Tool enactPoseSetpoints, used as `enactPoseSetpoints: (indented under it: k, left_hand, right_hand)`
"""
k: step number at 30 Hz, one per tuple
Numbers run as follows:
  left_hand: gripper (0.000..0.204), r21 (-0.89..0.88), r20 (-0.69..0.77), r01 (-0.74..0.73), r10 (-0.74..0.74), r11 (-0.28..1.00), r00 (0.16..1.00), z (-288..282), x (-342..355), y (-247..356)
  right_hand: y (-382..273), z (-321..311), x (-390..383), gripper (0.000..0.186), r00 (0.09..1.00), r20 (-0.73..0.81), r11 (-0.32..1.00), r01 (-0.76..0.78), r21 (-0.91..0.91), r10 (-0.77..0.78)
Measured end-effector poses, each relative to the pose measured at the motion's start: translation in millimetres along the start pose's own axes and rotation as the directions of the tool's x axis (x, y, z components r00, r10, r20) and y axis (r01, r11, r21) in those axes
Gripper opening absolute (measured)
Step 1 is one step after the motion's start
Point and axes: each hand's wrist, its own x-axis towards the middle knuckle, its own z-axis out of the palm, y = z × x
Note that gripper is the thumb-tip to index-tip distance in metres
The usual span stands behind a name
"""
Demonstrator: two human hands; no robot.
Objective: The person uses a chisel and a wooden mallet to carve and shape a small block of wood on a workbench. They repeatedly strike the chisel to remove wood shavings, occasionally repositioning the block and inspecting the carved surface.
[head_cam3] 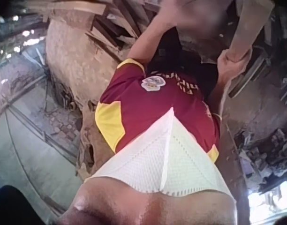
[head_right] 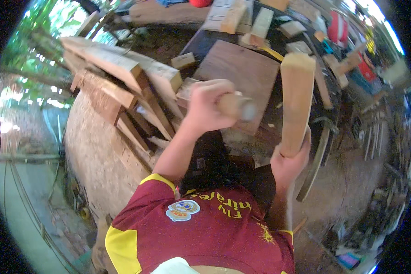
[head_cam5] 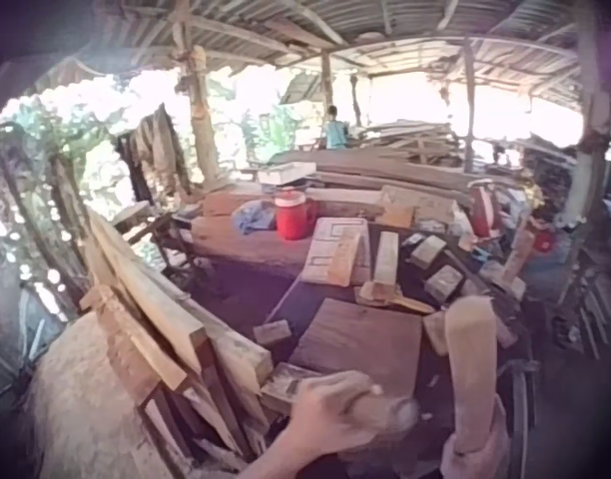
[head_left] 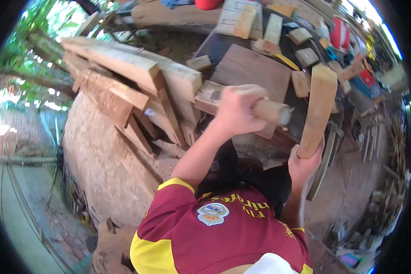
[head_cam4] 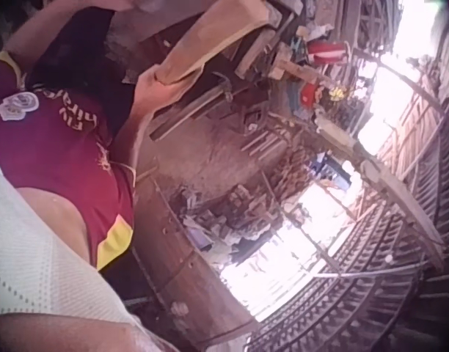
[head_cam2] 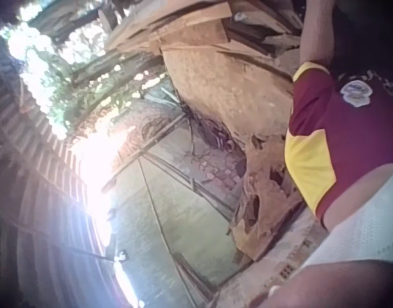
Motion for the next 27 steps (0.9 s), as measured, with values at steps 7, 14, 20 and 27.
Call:
enactPoseSetpoints:
  k: [7, 14, 20, 27]
  left_hand:
    - [0.024, -0.127, -0.367, -0.121, 0.067, 0.984, 0.928, -56.2, -35.4, 54.1]
    - [0.022, -0.210, 0.070, 0.014, 0.000, 0.978, 0.998, -9.9, -64.1, 59.8]
    - [0.028, -0.111, 0.184, -0.127, 0.146, 0.986, 0.972, 21.2, -54.3, 69.7]
    - [0.037, -0.164, 0.344, -0.080, 0.133, 0.983, 0.930, 62.7, -40.1, 82.0]
  right_hand:
    - [-6.1, -5.3, 29.1, 0.093, 0.949, 0.313, 0.970, 0.035, -0.242, 0.044]
    - [-7.0, 24.1, 65.0, 0.075, 0.900, 0.434, 0.952, 0.150, -0.265, -0.021]
    - [-21.8, -14.1, 29.8, 0.059, 0.745, 0.460, 0.846, 0.263, 0.464, -0.484]
    - [6.4, -24.7, -31.1, 0.026, 0.800, 0.550, 0.758, -0.199, 0.621, -0.241]
